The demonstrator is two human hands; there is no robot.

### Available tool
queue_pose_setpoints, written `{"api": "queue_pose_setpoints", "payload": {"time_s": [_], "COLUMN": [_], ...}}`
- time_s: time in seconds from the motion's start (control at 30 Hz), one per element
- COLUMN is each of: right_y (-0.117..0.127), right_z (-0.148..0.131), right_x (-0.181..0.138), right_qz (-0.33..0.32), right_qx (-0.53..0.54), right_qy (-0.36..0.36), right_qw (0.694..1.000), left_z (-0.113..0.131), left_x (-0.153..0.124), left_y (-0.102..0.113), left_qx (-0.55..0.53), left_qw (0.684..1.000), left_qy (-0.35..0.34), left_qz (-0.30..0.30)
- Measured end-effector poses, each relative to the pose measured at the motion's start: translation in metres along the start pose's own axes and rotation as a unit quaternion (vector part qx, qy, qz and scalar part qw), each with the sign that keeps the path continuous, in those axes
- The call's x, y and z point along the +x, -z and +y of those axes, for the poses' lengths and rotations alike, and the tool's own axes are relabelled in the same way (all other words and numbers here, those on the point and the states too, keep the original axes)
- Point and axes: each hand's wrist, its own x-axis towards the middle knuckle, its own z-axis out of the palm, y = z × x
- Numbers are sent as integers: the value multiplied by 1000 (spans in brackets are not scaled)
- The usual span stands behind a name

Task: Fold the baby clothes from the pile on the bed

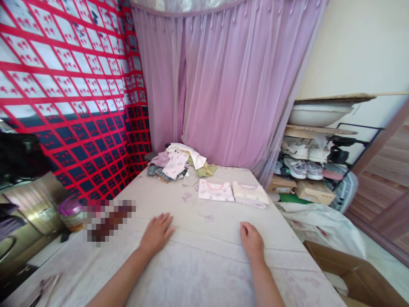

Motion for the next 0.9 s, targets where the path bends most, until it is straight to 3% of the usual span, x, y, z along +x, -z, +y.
{"api": "queue_pose_setpoints", "payload": {"time_s": [0.13, 0.27, 0.43, 0.57, 0.67, 0.9], "right_y": [-5, -6, 2, 10, 12, 12], "right_z": [25, 40, 21, 4, 1, 1], "right_x": [-22, -43, -55, -61, -63, -63], "right_qz": [6, 20, 37, 23, 19, 17], "right_qx": [17, -49, -162, -214, -236, -245], "right_qy": [103, 145, 162, 161, 156, 160], "right_qw": [994, 988, 973, 963, 959, 956], "left_z": [-2, -4, 1, 6, 8, 9], "left_x": [-9, -12, -18, -25, -29, -28], "left_y": [-1, -3, -4, -3, -3, -4], "left_qx": [-52, -72, -69, -49, -31, -16], "left_qw": [998, 996, 997, 995, 993, 992], "left_qy": [-20, -23, -1, 75, 116, 126], "left_qz": [26, 38, 40, 38, 15, -15]}}
